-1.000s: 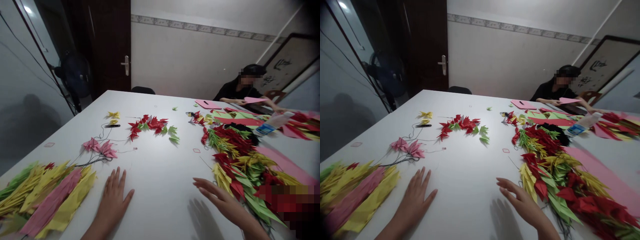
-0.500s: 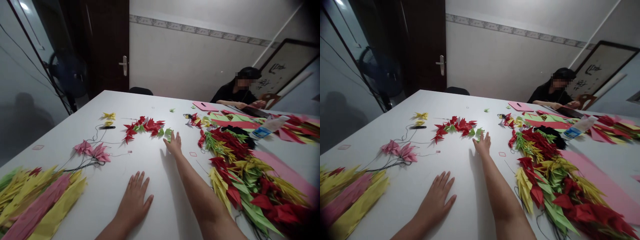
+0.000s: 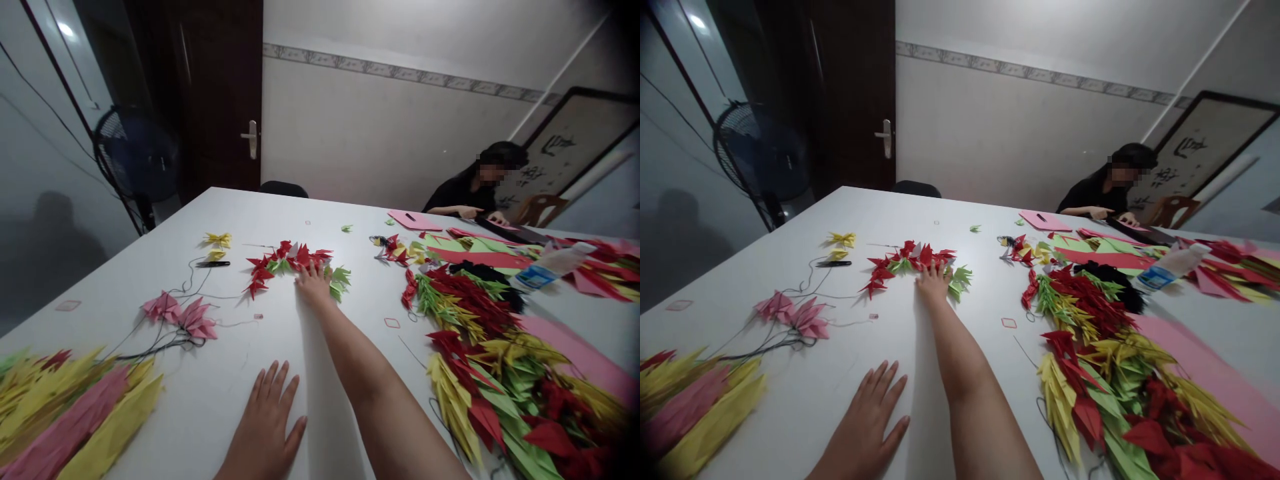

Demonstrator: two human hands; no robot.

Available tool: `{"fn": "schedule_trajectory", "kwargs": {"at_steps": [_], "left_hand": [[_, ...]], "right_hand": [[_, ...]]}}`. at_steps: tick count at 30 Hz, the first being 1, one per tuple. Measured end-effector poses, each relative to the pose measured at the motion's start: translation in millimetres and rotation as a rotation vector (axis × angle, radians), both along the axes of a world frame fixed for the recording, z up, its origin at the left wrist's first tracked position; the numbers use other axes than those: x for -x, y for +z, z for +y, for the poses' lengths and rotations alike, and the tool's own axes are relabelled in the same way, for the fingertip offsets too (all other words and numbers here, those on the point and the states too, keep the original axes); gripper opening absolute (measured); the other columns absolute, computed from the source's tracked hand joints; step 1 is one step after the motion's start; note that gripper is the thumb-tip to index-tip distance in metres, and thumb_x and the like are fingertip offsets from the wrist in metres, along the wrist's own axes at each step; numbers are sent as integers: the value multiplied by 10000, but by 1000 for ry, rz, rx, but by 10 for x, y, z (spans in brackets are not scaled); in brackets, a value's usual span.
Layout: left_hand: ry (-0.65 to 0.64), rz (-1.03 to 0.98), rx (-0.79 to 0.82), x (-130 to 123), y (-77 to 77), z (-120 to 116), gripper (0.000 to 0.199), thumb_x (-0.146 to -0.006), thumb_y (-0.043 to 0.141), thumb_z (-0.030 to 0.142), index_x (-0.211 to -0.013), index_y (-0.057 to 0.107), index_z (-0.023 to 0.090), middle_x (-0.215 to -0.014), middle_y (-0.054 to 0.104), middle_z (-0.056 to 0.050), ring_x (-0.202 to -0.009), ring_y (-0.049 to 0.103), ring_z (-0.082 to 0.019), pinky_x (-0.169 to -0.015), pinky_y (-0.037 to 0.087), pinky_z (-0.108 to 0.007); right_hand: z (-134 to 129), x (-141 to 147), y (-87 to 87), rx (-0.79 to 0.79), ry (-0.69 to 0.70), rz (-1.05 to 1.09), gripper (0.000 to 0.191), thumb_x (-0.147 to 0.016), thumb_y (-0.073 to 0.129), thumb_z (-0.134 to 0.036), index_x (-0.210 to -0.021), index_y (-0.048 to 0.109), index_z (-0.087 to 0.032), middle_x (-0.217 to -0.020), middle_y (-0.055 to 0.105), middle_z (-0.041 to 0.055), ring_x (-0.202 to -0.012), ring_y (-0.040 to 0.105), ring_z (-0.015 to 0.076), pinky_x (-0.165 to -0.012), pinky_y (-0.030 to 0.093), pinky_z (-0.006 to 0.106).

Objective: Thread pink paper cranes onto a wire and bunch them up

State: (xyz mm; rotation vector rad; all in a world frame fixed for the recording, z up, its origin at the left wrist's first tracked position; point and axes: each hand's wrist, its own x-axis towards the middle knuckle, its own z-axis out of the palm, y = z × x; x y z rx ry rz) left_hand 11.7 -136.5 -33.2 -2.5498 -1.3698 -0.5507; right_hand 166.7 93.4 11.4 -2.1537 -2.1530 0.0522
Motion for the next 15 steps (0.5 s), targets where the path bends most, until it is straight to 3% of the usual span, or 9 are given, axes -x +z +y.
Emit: {"fn": "schedule_trajectory", "kwargs": {"at_steps": [6, 9, 12, 15], "left_hand": [[-12, -8, -13, -1, -20, 12, 503, -840, 388, 422, -1311, 355, 249, -1368, 386, -44, -1259, 321, -228, -983, 325, -394], [-5, -7, -11, -10, -22, 9, 503, -839, 389, 413, -1315, 346, 257, -1368, 387, -42, -1259, 320, -229, -984, 321, -396], [4, -13, 14, -22, -21, 4, 500, -837, 391, 409, -1315, 346, 267, -1372, 380, -37, -1265, 310, -231, -993, 310, -399], [7, -9, -14, -26, -6, 2, 499, -834, 394, 424, -1304, 367, 259, -1361, 396, -48, -1254, 327, -237, -979, 326, -404]], "right_hand": [[-45, -623, -61, 18, -121, -28, 534, -873, 223, -436, -1363, 265, -228, -1462, 153, 36, -1332, 8, 278, -1024, -25, 531], [-112, -746, -16, -65, -163, -36, 519, -872, 240, -425, -1341, 320, -218, -1455, 183, 36, -1328, 6, 299, -1018, -44, 542], [-154, -501, 94, -203, -90, -30, 531, -877, 212, -454, -1329, 344, -209, -1460, 160, 28, -1327, -43, 298, -1018, -88, 531], [-160, 83, 183, -242, 150, 29, 560, -878, 157, -492, -1364, 258, -232, -1457, 174, 21, -1334, -25, 264, -1041, -61, 483]]}}
